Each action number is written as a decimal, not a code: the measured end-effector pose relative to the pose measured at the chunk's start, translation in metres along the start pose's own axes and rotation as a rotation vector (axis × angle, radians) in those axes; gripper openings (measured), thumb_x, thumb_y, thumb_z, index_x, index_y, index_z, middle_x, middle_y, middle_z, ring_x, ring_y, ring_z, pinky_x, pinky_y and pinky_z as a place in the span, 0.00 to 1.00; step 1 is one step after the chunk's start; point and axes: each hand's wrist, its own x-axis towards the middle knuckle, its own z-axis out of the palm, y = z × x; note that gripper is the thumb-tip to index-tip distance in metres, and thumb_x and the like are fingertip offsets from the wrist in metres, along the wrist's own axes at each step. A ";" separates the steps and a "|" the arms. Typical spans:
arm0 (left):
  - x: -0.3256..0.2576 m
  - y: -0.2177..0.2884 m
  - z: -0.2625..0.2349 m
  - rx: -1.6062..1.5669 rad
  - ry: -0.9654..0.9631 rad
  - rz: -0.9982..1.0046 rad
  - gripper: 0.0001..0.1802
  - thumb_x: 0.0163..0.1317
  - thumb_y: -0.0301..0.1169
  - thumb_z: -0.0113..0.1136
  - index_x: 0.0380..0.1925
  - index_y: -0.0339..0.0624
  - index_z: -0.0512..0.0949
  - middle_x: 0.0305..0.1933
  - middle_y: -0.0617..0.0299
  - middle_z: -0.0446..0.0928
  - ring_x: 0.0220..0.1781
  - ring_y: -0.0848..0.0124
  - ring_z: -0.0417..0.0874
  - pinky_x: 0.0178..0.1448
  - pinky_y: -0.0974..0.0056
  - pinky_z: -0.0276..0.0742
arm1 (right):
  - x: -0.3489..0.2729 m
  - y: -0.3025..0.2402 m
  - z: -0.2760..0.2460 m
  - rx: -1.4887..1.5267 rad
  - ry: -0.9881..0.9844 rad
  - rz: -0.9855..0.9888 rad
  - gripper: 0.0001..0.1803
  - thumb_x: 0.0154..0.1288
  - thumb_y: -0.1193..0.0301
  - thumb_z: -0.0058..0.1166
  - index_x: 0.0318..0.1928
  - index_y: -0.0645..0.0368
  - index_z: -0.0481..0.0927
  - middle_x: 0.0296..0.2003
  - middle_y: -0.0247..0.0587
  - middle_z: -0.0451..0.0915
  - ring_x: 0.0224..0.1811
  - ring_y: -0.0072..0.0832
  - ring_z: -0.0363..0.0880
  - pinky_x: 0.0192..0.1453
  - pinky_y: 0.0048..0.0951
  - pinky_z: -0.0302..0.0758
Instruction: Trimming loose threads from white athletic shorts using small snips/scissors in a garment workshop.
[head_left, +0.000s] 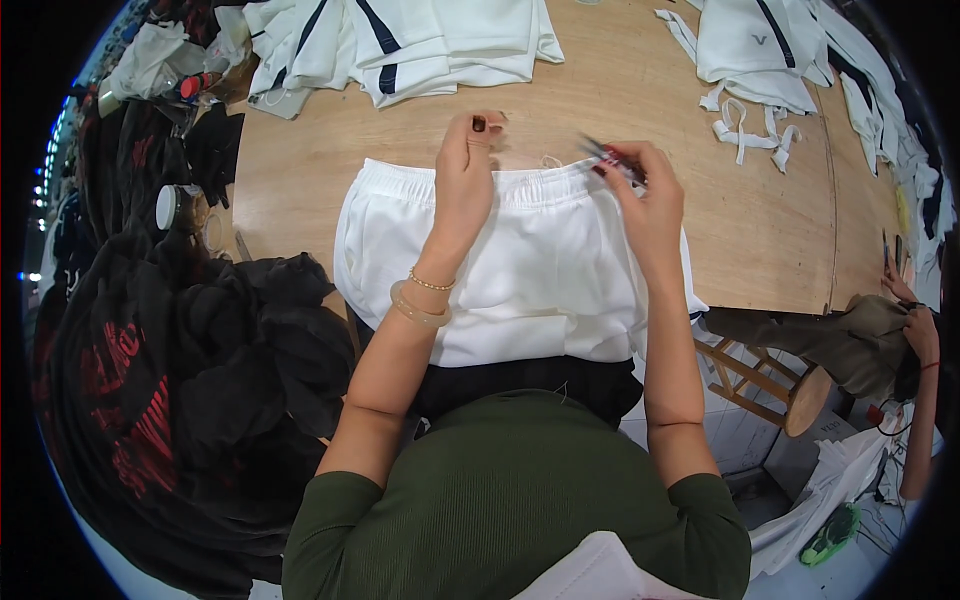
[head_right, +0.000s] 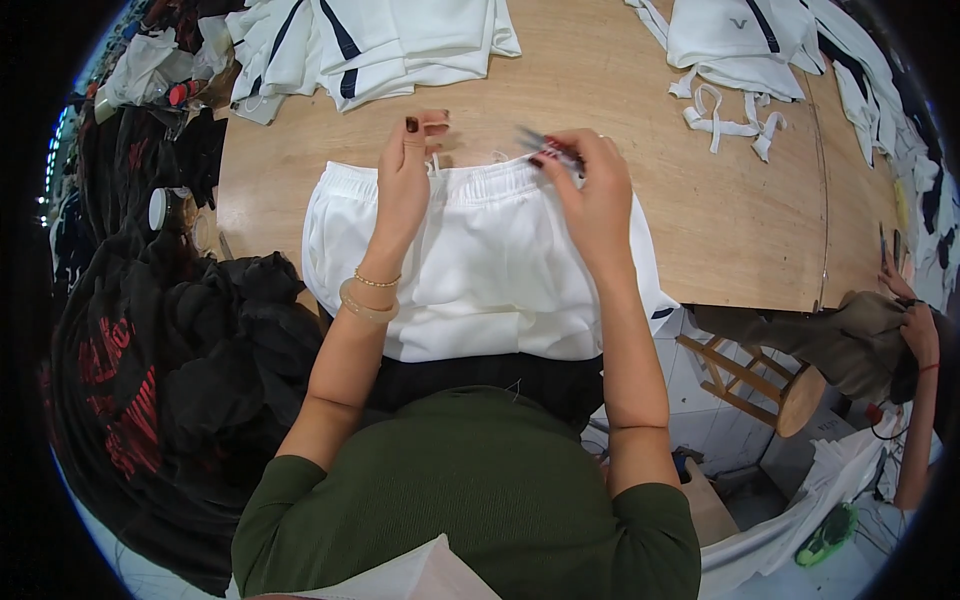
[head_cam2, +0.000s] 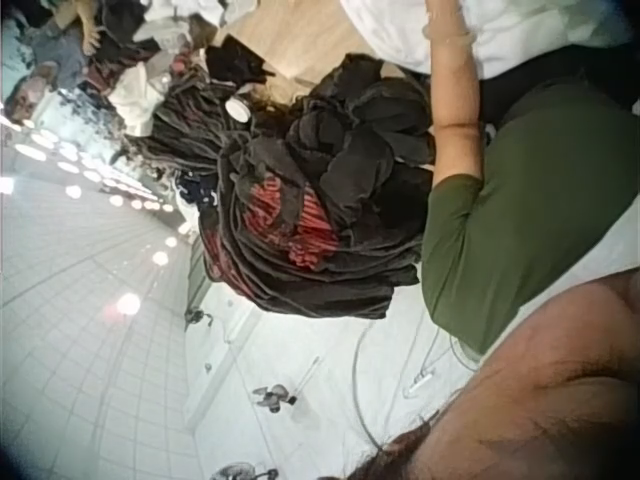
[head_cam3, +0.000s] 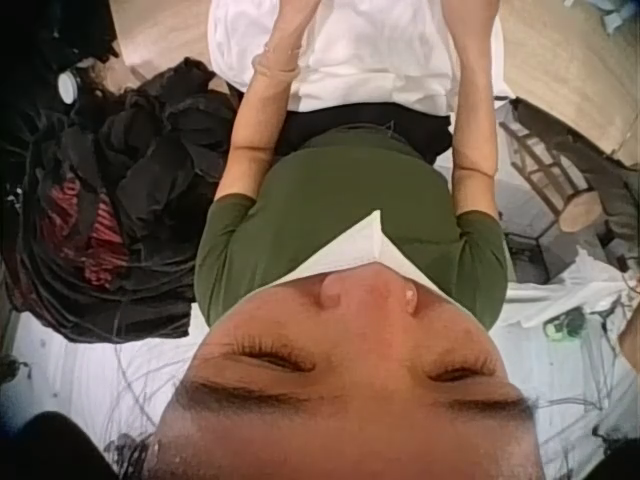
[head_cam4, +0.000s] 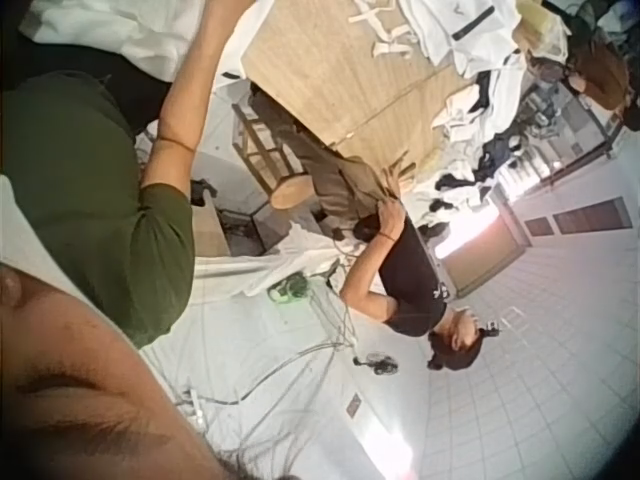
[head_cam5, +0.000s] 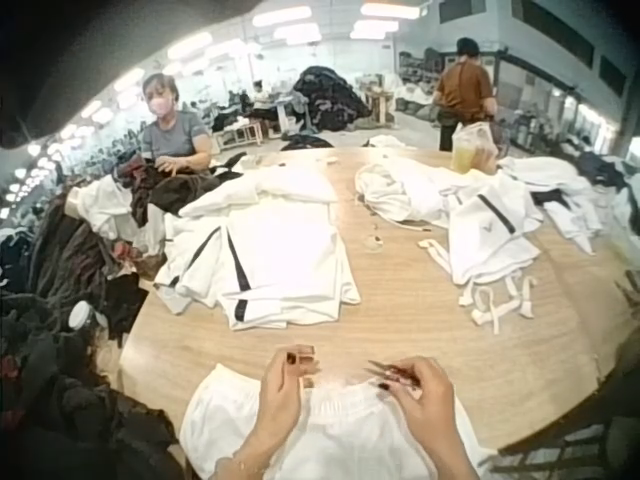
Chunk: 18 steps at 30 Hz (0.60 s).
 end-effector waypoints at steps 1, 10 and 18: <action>0.002 -0.001 -0.001 0.041 0.020 0.050 0.13 0.66 0.35 0.50 0.34 0.34 0.74 0.35 0.59 0.79 0.38 0.70 0.78 0.44 0.66 0.73 | 0.001 0.003 -0.002 0.154 0.042 0.103 0.07 0.57 0.75 0.57 0.37 0.62 0.76 0.31 0.40 0.78 0.37 0.31 0.75 0.43 0.29 0.70; -0.009 0.007 0.000 0.172 -0.693 -0.177 0.17 0.56 0.28 0.60 0.44 0.31 0.77 0.37 0.57 0.80 0.39 0.72 0.77 0.48 0.68 0.71 | 0.001 0.016 0.014 0.403 -0.137 0.278 0.08 0.59 0.76 0.56 0.39 0.64 0.75 0.26 0.32 0.74 0.29 0.17 0.67 0.35 0.19 0.67; -0.009 0.034 -0.005 -0.229 -0.719 -0.339 0.15 0.58 0.25 0.58 0.45 0.31 0.76 0.40 0.64 0.78 0.43 0.80 0.75 0.49 0.73 0.70 | 0.001 -0.020 0.015 0.946 -0.028 0.547 0.07 0.61 0.71 0.57 0.28 0.61 0.79 0.21 0.24 0.73 0.21 0.10 0.64 0.25 0.15 0.59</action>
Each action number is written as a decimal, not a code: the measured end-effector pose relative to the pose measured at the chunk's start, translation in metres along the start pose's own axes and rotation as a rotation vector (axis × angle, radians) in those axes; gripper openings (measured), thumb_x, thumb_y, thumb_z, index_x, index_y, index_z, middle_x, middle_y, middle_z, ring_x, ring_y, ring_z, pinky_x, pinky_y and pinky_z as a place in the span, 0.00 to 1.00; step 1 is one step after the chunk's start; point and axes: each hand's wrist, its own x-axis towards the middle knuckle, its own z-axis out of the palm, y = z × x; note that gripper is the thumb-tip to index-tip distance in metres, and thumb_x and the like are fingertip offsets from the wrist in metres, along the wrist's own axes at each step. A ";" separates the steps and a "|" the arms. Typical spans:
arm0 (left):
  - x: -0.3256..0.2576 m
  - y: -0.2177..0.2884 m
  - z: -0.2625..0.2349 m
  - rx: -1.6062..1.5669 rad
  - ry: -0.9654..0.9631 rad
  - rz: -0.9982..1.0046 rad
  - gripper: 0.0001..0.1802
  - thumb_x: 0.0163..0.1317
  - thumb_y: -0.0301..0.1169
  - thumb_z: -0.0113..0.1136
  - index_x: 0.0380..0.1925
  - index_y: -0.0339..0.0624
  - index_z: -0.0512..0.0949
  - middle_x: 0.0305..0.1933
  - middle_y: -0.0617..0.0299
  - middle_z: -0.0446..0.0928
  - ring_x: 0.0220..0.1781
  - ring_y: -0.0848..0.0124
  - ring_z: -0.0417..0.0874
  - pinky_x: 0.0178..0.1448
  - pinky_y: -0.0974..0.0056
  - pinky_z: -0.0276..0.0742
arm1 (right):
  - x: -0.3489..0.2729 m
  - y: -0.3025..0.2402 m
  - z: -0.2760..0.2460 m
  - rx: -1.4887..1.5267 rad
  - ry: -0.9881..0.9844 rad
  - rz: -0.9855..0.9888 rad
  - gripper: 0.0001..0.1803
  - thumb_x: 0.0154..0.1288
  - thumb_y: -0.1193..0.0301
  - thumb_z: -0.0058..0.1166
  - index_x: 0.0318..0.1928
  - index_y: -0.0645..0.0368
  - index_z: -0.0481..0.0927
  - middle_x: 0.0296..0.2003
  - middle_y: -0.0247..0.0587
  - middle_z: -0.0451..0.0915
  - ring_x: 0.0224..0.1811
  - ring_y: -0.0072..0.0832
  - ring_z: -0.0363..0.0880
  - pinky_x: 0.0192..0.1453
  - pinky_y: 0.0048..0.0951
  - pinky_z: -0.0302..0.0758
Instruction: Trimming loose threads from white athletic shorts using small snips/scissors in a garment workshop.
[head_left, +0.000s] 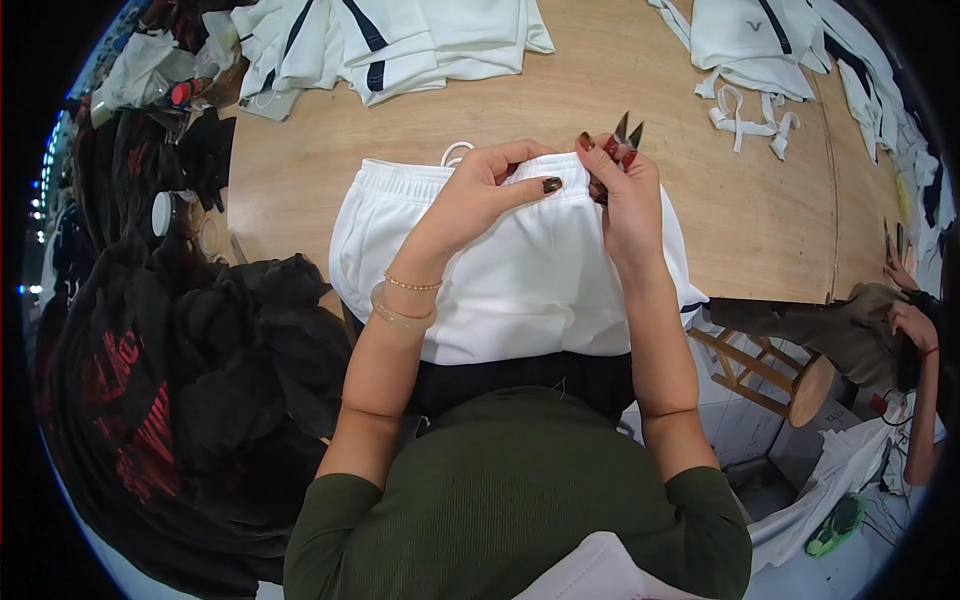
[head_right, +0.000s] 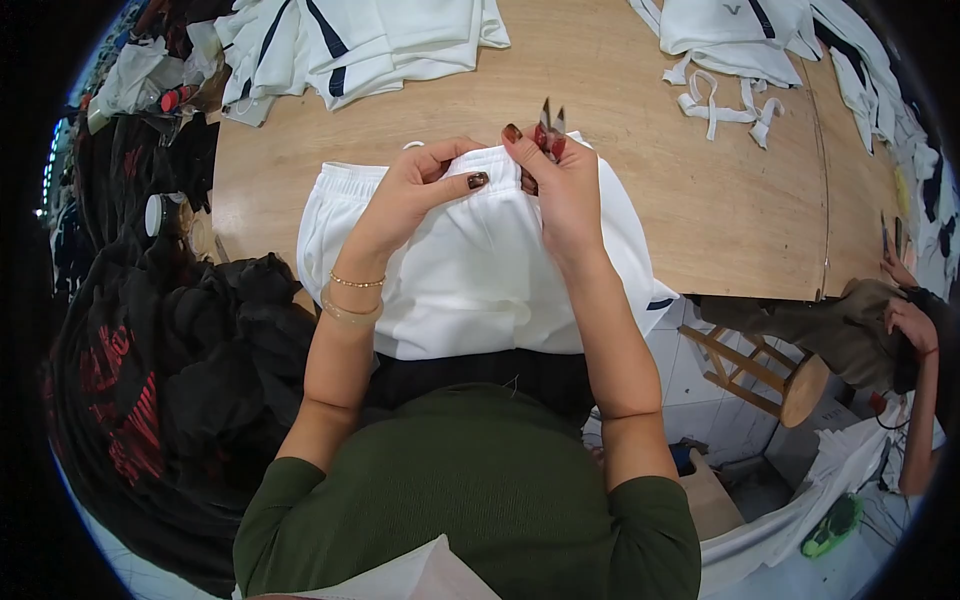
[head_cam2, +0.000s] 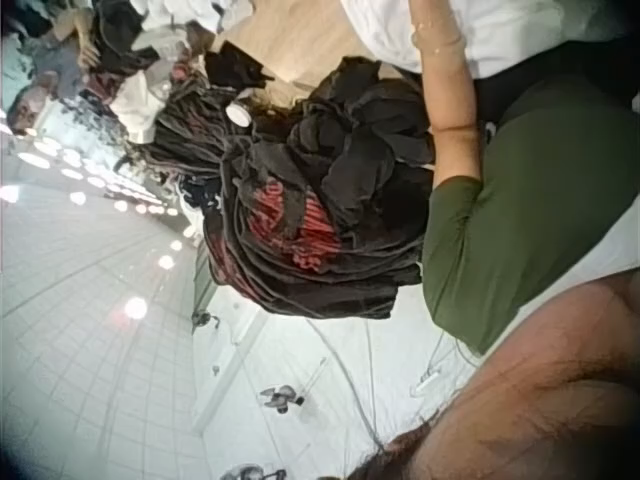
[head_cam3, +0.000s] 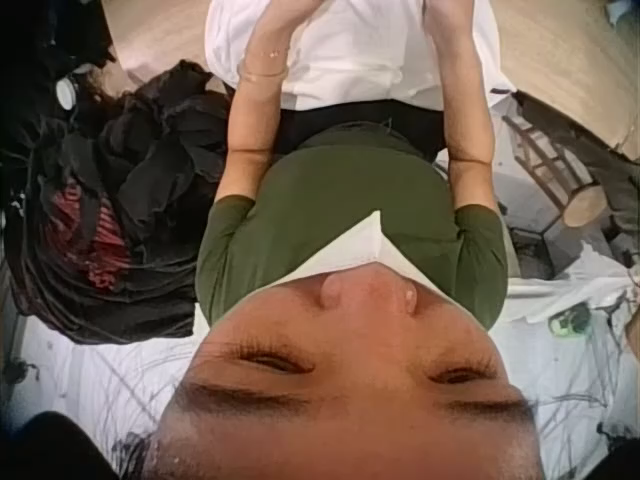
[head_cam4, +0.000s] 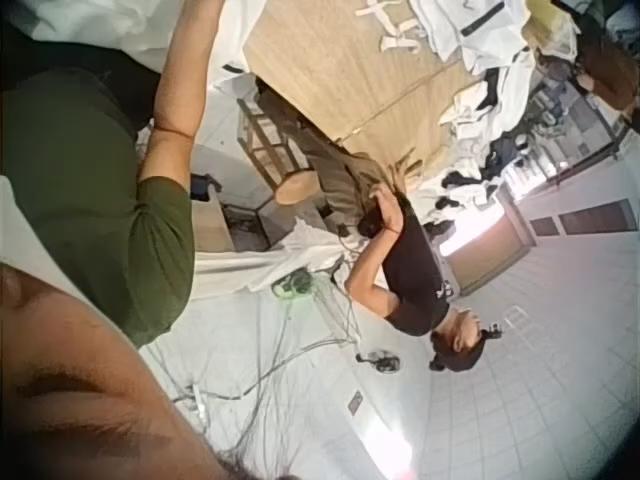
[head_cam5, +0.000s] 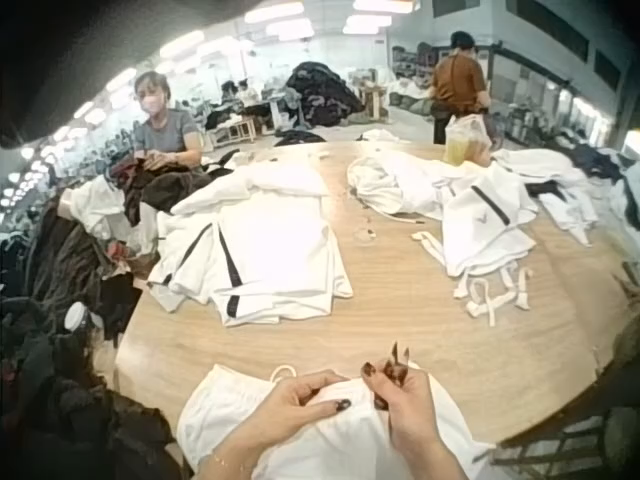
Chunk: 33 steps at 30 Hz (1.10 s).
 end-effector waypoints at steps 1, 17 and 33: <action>-0.002 0.003 0.002 -0.050 -0.010 0.026 0.15 0.58 0.25 0.57 0.45 0.31 0.76 0.41 0.64 0.78 0.43 0.80 0.75 0.49 0.74 0.70 | -0.003 -0.003 0.002 0.069 0.016 0.031 0.07 0.61 0.71 0.57 0.28 0.61 0.79 0.21 0.24 0.73 0.20 0.10 0.64 0.24 0.15 0.58; -0.013 0.020 0.014 -0.181 0.071 0.052 0.12 0.57 0.24 0.60 0.41 0.31 0.77 0.38 0.65 0.78 0.38 0.83 0.75 0.44 0.77 0.70 | -0.019 -0.021 -0.001 -0.743 -0.048 -0.748 0.09 0.50 0.86 0.57 0.33 0.63 0.79 0.23 0.27 0.73 0.27 0.14 0.70 0.24 0.19 0.64; -0.008 0.023 0.029 -0.134 0.191 0.053 0.11 0.56 0.25 0.59 0.39 0.32 0.78 0.33 0.67 0.78 0.35 0.83 0.74 0.40 0.77 0.69 | -0.019 -0.023 0.009 -0.846 0.015 -0.819 0.06 0.51 0.83 0.57 0.31 0.63 0.77 0.23 0.36 0.74 0.23 0.21 0.70 0.26 0.21 0.67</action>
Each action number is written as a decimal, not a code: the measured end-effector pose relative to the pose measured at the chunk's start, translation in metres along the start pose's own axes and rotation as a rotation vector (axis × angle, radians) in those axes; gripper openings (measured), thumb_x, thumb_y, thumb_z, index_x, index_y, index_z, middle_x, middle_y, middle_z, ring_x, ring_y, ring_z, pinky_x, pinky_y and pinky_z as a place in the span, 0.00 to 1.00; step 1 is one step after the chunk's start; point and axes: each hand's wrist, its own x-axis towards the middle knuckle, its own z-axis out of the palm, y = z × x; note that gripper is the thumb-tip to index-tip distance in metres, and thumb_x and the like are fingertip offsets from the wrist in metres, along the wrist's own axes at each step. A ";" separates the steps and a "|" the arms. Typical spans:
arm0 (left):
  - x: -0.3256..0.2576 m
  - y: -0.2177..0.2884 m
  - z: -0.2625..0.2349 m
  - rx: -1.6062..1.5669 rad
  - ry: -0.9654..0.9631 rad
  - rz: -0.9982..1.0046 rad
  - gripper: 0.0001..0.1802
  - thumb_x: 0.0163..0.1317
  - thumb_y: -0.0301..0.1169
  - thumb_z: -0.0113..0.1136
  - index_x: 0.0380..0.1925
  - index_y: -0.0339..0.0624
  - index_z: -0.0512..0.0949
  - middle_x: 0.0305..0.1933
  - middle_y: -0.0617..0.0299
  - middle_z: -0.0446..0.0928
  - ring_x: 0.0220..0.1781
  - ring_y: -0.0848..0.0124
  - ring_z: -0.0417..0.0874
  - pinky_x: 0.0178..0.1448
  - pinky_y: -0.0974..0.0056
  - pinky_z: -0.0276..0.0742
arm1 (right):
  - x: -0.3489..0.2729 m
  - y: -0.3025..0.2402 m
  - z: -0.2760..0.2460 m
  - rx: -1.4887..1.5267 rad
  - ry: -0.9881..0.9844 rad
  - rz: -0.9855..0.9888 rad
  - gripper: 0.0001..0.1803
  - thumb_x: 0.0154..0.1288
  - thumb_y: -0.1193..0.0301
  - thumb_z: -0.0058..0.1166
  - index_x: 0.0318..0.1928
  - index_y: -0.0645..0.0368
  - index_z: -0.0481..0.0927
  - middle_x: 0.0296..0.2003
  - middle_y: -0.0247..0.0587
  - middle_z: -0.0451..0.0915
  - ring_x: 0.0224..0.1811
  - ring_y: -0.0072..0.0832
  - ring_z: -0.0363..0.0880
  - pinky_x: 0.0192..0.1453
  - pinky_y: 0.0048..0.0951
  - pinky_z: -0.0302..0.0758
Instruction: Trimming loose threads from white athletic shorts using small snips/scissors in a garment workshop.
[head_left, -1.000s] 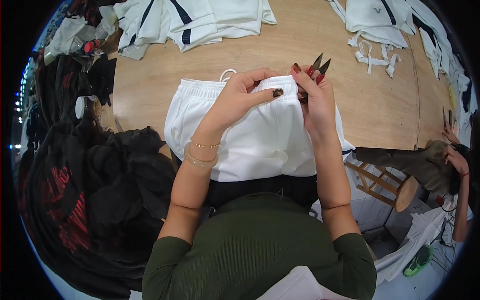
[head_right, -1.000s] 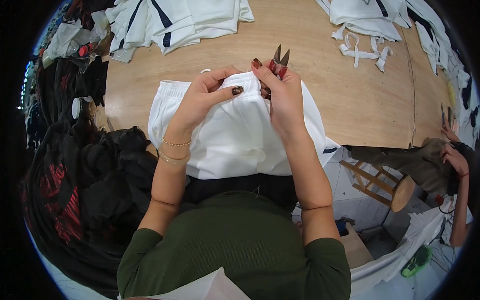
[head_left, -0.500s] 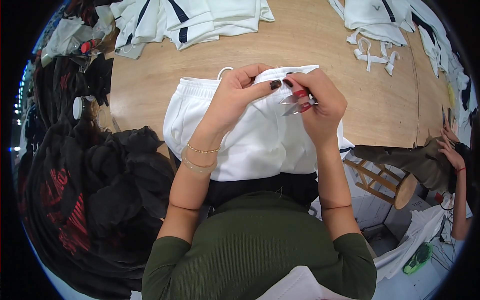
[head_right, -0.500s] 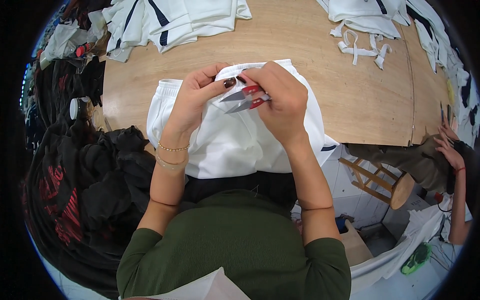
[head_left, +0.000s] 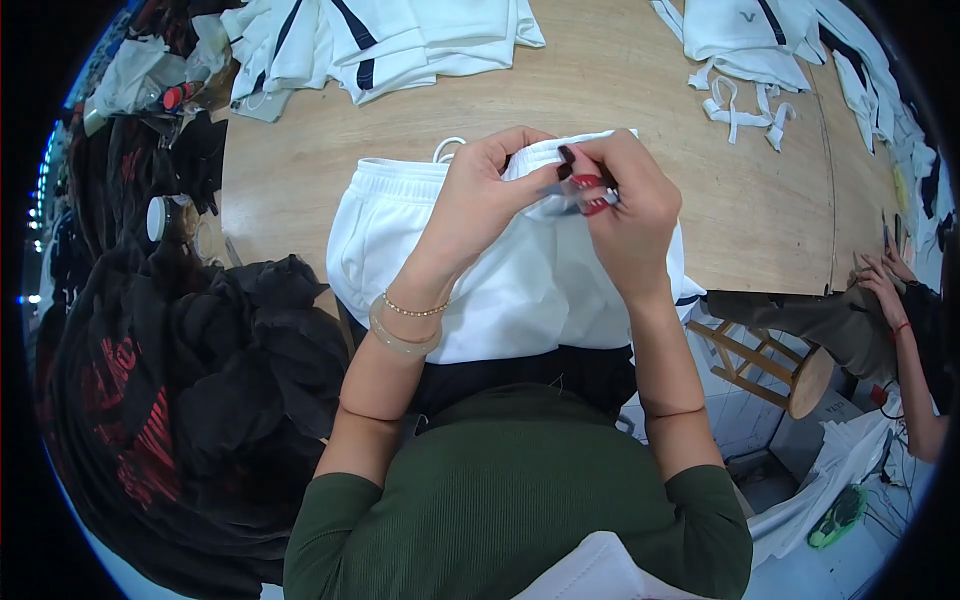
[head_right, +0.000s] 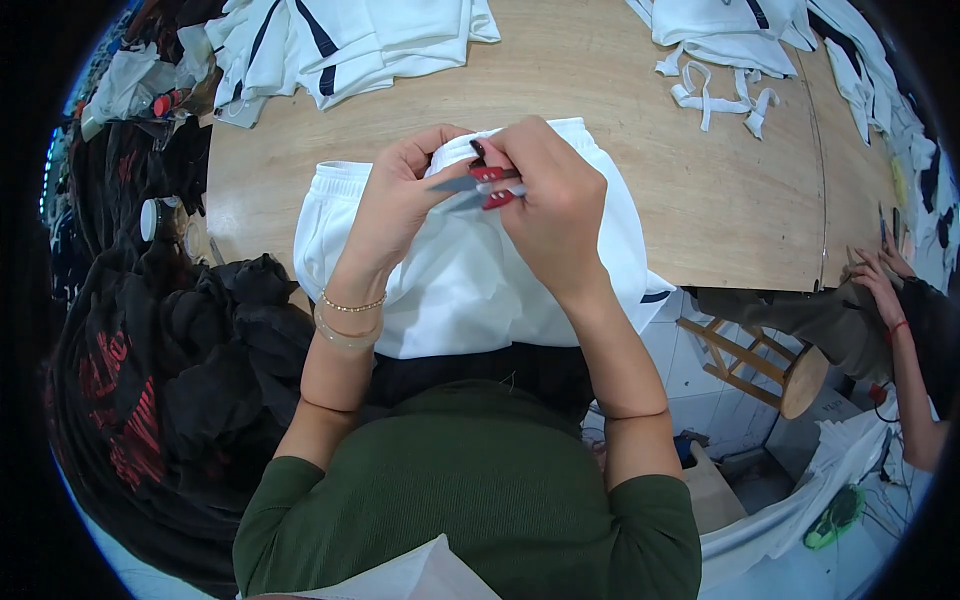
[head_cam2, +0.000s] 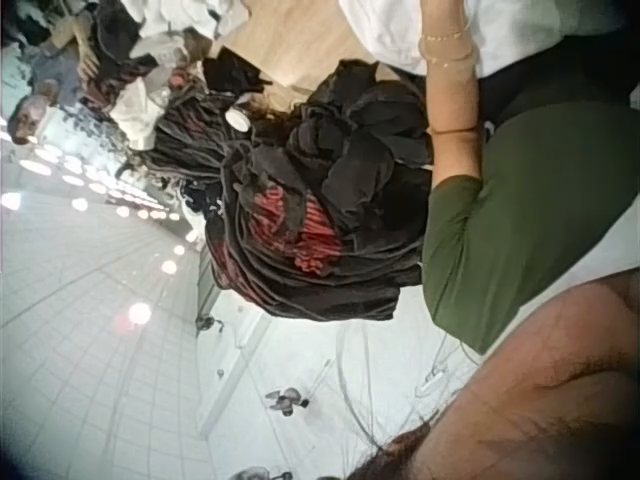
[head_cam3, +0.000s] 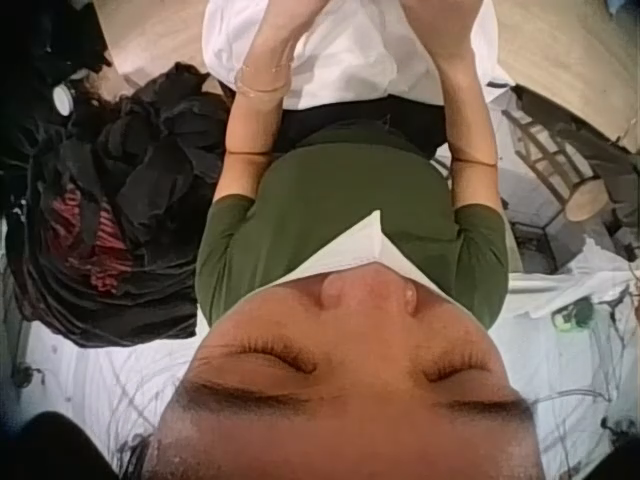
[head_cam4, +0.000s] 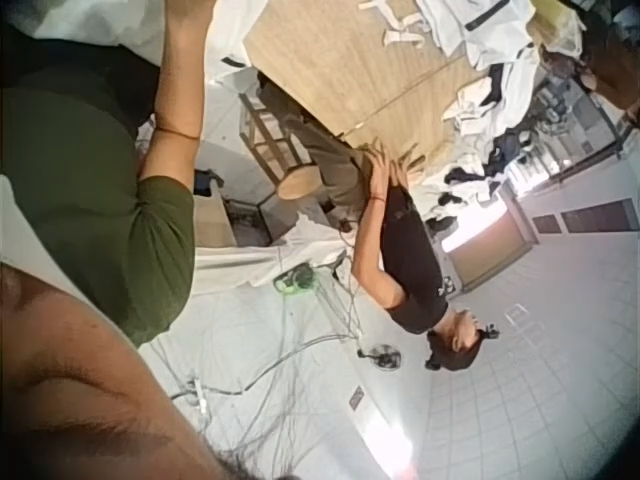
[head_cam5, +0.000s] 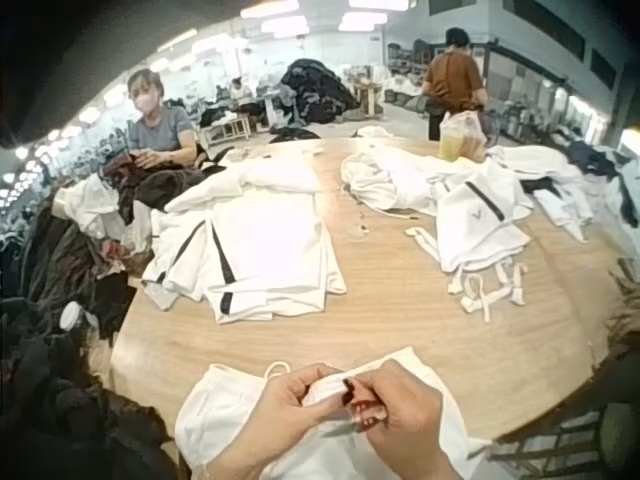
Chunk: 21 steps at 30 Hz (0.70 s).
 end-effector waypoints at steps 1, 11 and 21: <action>0.001 -0.001 0.000 0.071 0.023 0.009 0.11 0.56 0.25 0.59 0.39 0.32 0.78 0.33 0.67 0.77 0.35 0.84 0.73 0.40 0.77 0.69 | 0.002 0.004 0.002 -0.078 -0.016 -0.018 0.04 0.54 0.82 0.57 0.31 0.63 0.77 0.22 0.34 0.73 0.22 0.19 0.70 0.26 0.20 0.66; 0.000 0.000 -0.004 0.018 0.059 -0.050 0.10 0.60 0.28 0.57 0.37 0.32 0.79 0.32 0.70 0.76 0.34 0.87 0.70 0.38 0.79 0.64 | 0.014 0.016 -0.039 0.472 0.091 0.587 0.09 0.67 0.70 0.49 0.35 0.64 0.75 0.24 0.25 0.70 0.27 0.13 0.67 0.31 0.15 0.64; -0.002 0.001 -0.004 -0.011 0.029 0.024 0.09 0.61 0.27 0.55 0.37 0.32 0.79 0.30 0.72 0.74 0.32 0.87 0.67 0.35 0.79 0.61 | -0.007 0.007 -0.042 0.162 -0.056 0.238 0.10 0.49 0.78 0.64 0.27 0.66 0.74 0.24 0.35 0.71 0.29 0.22 0.69 0.35 0.21 0.67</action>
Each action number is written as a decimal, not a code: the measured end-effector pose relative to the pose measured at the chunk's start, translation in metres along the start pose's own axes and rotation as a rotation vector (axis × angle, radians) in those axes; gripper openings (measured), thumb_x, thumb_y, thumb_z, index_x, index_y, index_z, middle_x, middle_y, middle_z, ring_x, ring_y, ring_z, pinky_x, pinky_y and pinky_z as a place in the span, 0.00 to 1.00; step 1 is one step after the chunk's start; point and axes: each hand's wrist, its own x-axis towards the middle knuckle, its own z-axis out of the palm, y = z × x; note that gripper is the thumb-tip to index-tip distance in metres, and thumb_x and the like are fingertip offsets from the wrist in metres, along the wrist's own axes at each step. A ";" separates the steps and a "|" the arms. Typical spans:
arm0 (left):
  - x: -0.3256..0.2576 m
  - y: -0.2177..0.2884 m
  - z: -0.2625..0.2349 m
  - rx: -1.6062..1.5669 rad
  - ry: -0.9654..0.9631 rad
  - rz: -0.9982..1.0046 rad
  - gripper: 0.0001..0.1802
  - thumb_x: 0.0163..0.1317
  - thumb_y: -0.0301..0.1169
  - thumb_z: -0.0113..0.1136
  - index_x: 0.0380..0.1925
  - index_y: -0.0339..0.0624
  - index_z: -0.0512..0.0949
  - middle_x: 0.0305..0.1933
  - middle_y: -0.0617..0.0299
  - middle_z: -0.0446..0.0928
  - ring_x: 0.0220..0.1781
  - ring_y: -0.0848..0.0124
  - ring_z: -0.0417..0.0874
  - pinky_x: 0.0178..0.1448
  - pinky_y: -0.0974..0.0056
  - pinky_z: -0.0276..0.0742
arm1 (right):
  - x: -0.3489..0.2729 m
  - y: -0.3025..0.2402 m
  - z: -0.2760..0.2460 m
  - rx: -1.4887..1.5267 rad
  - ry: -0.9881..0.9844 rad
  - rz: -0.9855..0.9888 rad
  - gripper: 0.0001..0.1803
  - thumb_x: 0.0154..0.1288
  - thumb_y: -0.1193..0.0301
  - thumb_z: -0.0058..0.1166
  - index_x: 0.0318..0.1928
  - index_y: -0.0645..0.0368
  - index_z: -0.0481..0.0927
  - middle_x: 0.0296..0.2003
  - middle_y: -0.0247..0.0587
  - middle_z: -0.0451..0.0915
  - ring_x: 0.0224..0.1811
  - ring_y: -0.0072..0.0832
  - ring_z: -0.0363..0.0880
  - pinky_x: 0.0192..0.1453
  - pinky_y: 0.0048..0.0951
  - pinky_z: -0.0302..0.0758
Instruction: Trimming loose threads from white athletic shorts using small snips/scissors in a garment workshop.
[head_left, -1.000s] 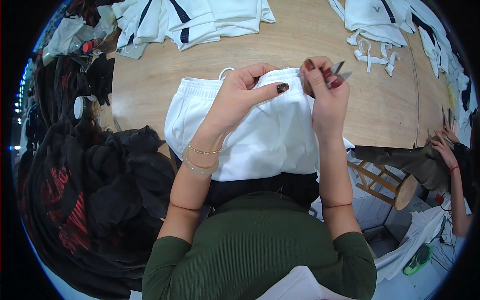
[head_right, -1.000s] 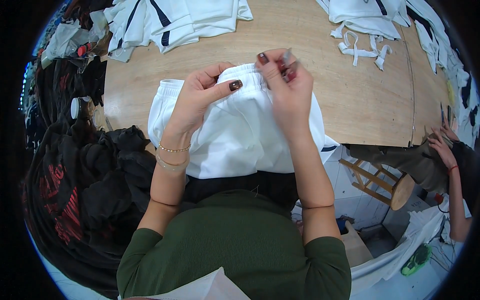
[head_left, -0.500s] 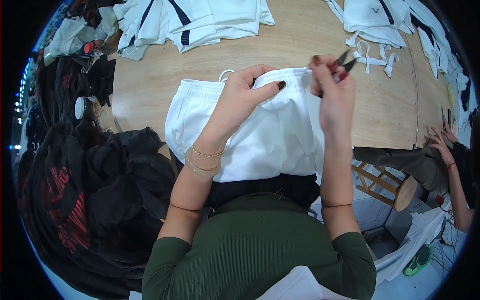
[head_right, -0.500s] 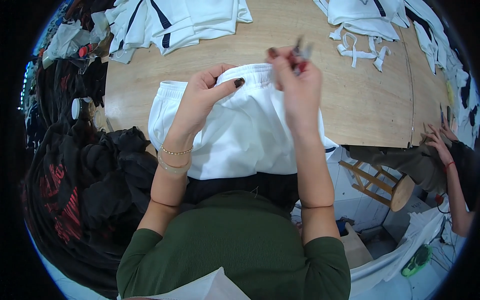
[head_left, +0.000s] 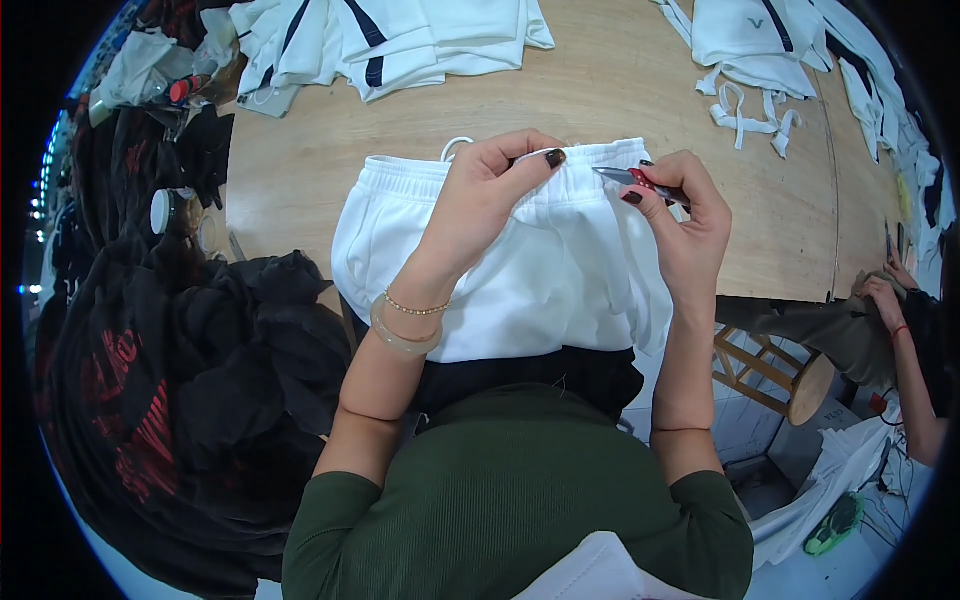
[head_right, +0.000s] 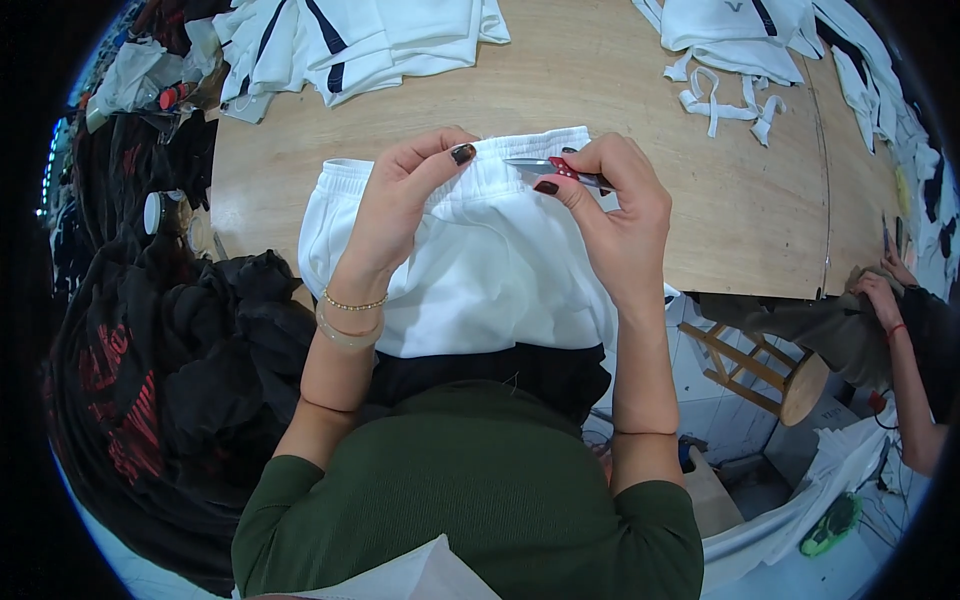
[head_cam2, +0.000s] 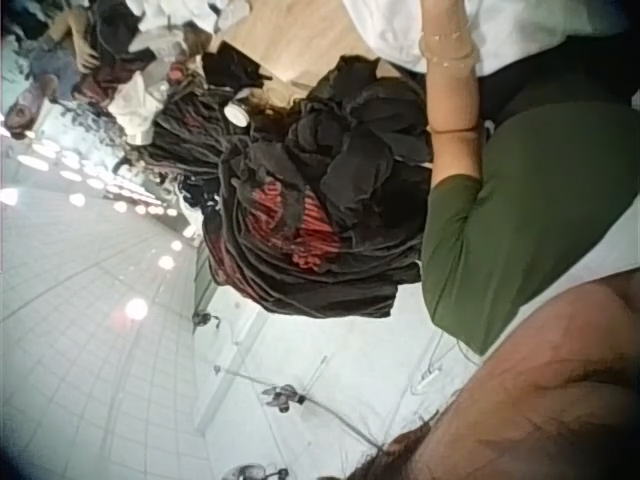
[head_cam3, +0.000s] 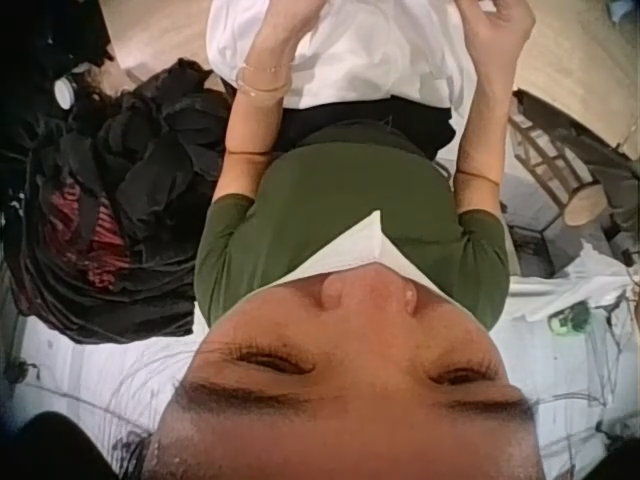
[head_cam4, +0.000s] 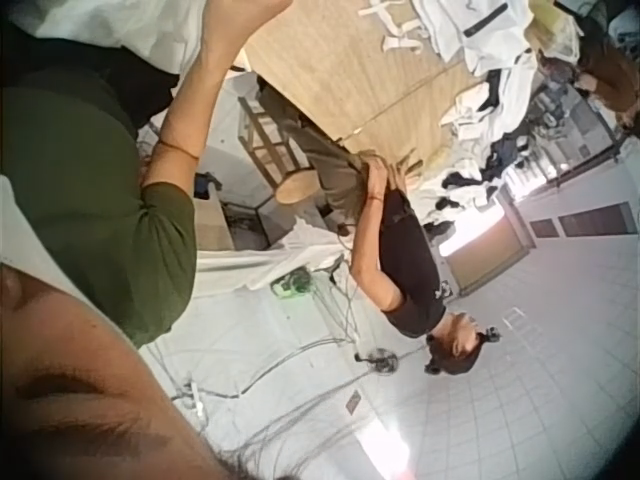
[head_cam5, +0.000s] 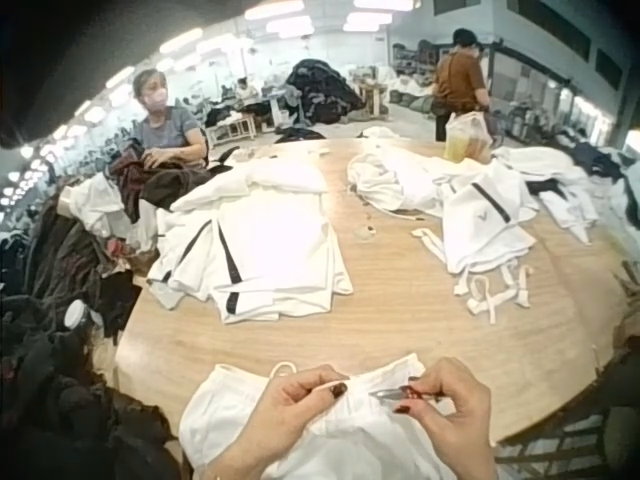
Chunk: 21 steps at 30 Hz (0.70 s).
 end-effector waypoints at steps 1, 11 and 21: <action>0.000 0.000 0.000 -0.004 -0.002 0.006 0.09 0.61 0.27 0.55 0.37 0.32 0.79 0.29 0.72 0.74 0.32 0.87 0.67 0.35 0.79 0.61 | 0.001 -0.001 0.002 0.003 0.002 -0.007 0.11 0.47 0.77 0.65 0.27 0.66 0.74 0.24 0.36 0.71 0.29 0.23 0.68 0.35 0.22 0.67; -0.001 0.000 0.000 0.009 0.006 0.009 0.09 0.61 0.27 0.55 0.36 0.32 0.79 0.29 0.72 0.74 0.31 0.87 0.67 0.34 0.79 0.61 | 0.003 -0.004 0.007 -0.031 -0.005 -0.034 0.12 0.46 0.76 0.66 0.27 0.65 0.74 0.23 0.36 0.71 0.28 0.25 0.68 0.34 0.23 0.67; -0.001 0.001 0.001 0.015 0.001 0.007 0.09 0.62 0.29 0.55 0.35 0.33 0.79 0.28 0.74 0.72 0.30 0.88 0.64 0.32 0.79 0.58 | 0.008 -0.011 0.007 -0.076 0.018 -0.085 0.12 0.45 0.76 0.67 0.26 0.64 0.74 0.23 0.35 0.72 0.29 0.26 0.68 0.33 0.25 0.68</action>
